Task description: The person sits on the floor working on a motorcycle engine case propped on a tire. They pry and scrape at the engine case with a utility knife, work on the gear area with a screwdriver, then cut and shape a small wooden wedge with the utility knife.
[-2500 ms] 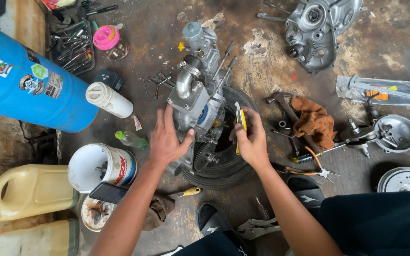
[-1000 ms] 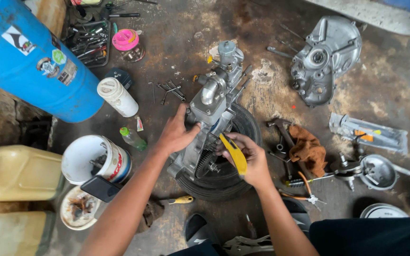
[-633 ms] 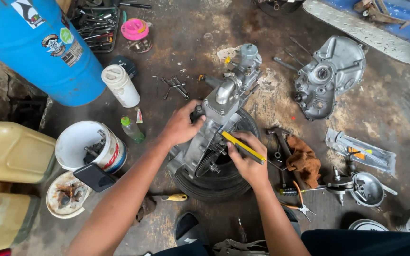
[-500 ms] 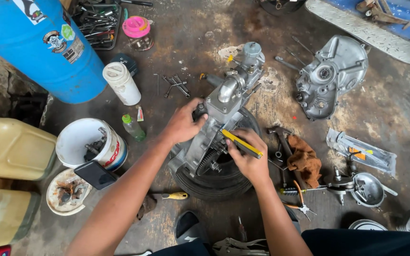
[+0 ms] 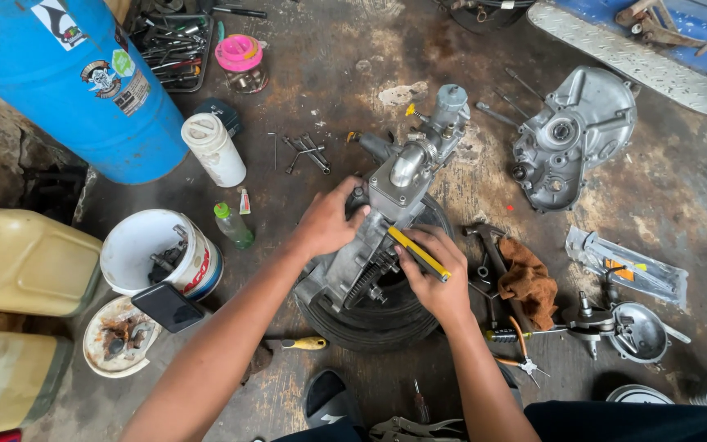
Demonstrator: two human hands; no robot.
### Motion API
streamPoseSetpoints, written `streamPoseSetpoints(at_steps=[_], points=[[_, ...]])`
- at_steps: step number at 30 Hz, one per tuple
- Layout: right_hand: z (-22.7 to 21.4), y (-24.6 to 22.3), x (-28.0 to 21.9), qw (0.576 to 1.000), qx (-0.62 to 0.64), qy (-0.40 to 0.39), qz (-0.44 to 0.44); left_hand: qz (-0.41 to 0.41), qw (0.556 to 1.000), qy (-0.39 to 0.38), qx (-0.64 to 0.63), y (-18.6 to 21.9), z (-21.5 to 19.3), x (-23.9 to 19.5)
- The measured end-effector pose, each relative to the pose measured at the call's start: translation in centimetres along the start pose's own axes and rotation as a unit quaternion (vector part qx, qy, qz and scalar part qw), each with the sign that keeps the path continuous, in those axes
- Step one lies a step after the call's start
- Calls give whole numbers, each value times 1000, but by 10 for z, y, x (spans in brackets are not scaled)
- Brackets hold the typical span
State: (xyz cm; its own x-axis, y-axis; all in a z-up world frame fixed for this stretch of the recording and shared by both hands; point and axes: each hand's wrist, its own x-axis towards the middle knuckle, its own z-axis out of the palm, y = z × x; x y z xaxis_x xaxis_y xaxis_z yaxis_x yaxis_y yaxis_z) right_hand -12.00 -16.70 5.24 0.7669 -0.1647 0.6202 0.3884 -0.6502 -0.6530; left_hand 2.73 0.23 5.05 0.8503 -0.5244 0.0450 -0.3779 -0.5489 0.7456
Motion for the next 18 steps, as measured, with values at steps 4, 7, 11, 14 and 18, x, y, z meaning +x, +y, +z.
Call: streamPoseSetpoints(at_steps=[4,7,11,14,18], points=[[-2,2,-1,1000,6,1,-5,19,1000,13,12,1,3,0],[-5,-1,-2,1000,0,-2,14,48,998,18,-22,3,4,0],[-7,-1,-6,1000,-5,3,9,37,999,1,-2,11,3,-1],[-8,3,-7,1000,-9,6,7,30,999,-10,-5,15,3,-1],[-8,6,-9,1000,-9,18,16,23,999,-12,24,20,3,-2]])
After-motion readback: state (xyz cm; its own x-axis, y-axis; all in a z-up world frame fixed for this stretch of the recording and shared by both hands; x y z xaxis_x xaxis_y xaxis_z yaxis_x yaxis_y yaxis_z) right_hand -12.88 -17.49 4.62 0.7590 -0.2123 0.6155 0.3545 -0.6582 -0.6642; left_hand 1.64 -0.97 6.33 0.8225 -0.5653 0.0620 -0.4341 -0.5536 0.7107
